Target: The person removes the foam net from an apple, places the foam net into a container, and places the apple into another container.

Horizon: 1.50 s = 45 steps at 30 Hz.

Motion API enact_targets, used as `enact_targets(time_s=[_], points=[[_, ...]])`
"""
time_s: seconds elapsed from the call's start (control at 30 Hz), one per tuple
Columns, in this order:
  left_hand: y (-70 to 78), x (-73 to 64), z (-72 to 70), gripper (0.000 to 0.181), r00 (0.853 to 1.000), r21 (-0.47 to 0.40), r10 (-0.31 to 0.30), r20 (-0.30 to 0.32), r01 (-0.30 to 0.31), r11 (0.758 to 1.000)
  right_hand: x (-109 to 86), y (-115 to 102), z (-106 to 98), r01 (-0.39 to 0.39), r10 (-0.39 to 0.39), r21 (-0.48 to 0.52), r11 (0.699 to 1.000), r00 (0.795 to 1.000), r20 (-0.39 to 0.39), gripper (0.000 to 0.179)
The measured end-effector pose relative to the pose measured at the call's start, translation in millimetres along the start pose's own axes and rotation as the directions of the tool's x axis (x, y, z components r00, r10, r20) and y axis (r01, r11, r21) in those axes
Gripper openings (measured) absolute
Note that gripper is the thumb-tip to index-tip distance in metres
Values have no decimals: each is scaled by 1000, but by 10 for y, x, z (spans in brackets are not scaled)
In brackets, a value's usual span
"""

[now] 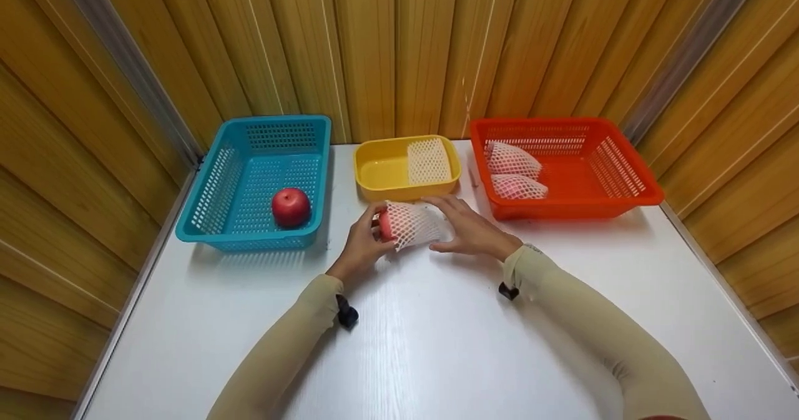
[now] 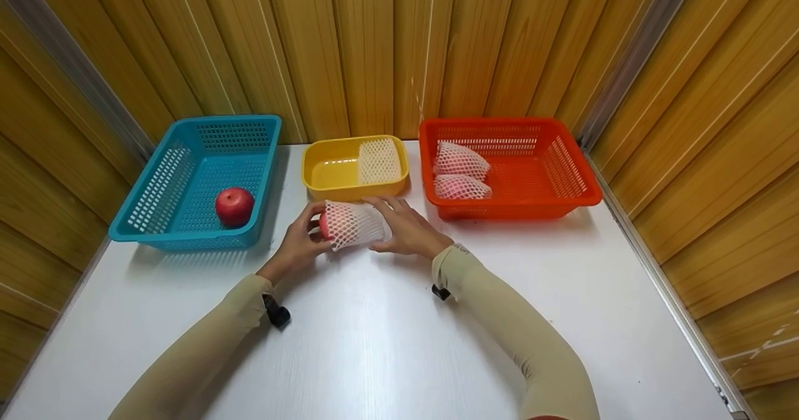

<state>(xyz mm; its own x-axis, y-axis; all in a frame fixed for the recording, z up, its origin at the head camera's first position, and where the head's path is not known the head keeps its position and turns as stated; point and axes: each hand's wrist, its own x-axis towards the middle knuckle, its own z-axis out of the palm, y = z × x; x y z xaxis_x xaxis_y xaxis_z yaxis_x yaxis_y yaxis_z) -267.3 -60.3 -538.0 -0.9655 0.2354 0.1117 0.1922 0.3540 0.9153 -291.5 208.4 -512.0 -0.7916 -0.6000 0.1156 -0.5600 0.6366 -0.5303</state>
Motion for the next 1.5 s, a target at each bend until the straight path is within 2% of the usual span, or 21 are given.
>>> enact_targets(time_s=[0.2,0.43,0.67,0.93,1.1,1.27,1.5], points=[[-17,1,4,75,999,-7,52,4,-52,999,77,8,47,46,-46,-27,999,999,-3,96],[-6,-3,-3,74,1000,20,25,7,-25,999,151,-7,97,44,-44,-6,999,999,17,94],[0,-14,-8,76,1000,-7,24,10,-24,1000,199,-29,122,-11,10,16,1000,999,53,82],[-5,-37,-8,78,1000,-10,-21,7,21,1000,233,-47,150,-23,22,19,1000,998,56,70],[-13,-55,-14,78,1000,-22,5,9,-5,1000,246,-46,167,66,-66,-9,998,998,8,60],[-22,-71,-21,83,1000,7,17,2,-17,1000,259,-56,173,170,-174,-62,984,982,-69,45],[-9,-129,-64,87,999,49,-20,-24,22,999,263,-60,151,196,-208,-118,973,973,-103,37]])
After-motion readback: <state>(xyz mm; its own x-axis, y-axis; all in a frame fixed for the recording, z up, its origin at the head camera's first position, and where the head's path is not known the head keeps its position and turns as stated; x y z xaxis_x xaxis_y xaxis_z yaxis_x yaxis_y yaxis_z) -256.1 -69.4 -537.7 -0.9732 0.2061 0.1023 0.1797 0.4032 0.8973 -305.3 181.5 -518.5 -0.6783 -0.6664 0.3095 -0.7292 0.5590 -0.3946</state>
